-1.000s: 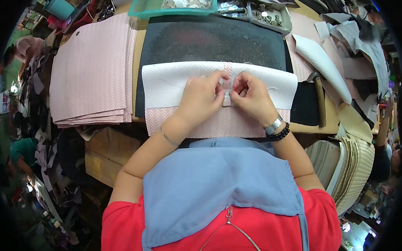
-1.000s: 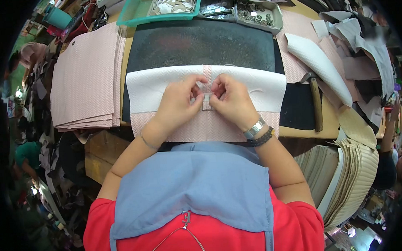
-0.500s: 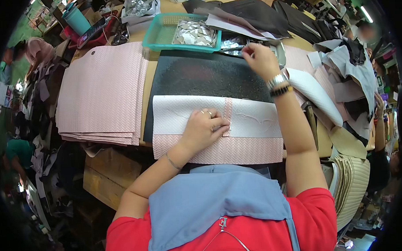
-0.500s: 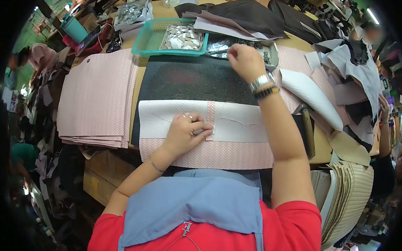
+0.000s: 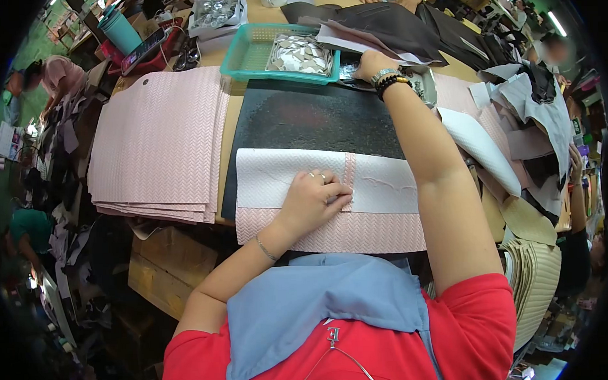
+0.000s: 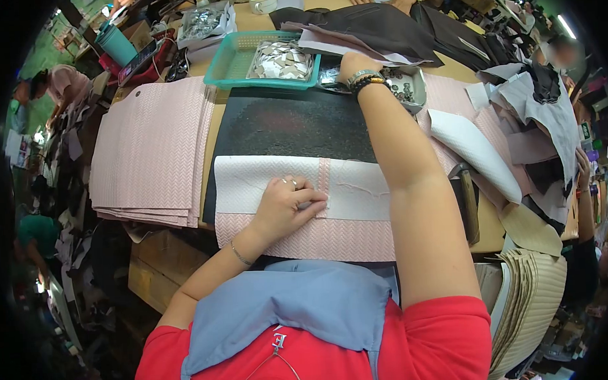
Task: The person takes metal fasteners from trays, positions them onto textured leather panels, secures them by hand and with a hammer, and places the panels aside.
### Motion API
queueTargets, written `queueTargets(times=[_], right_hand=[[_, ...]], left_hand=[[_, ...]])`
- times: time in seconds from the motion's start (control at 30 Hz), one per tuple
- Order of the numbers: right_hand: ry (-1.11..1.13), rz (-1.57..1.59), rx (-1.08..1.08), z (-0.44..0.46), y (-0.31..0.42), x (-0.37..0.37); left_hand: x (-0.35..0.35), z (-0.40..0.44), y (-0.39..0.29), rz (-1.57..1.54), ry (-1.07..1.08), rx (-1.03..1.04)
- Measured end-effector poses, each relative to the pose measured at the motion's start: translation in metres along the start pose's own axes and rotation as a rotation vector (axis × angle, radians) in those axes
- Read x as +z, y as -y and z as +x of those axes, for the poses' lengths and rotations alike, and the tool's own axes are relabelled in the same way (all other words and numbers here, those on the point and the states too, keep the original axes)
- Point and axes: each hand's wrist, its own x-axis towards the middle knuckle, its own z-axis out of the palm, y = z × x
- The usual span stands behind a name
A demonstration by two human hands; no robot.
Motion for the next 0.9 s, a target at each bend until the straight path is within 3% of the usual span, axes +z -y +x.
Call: queueTargets(times=[0.3,0.43,0.6,0.73,0.9], right_hand=[[0.056,0.503,-0.181,0.002,-0.038,-0.01],[0.152,0.745,-0.15,-0.003,-0.052,-0.004],[0.069,0.901,-0.216,-0.021,-0.059,0.002],[-0.017,0.957,-0.266,-0.089,-0.043,-0.025],[0.134,1.127,-0.364,-0.213,-0.022,-0.033]], left_hand=[[0.001,0.001,0.001,-0.012,-0.008,0.002],[-0.002,0.002,-0.001,-0.022,0.004,-0.005],[0.0,0.001,0.0,-0.007,-0.028,0.018],[-0.001,0.0,0.002,0.0,0.0,0.009],[-0.005,0.001,-0.001,-0.097,0.047,-0.059]])
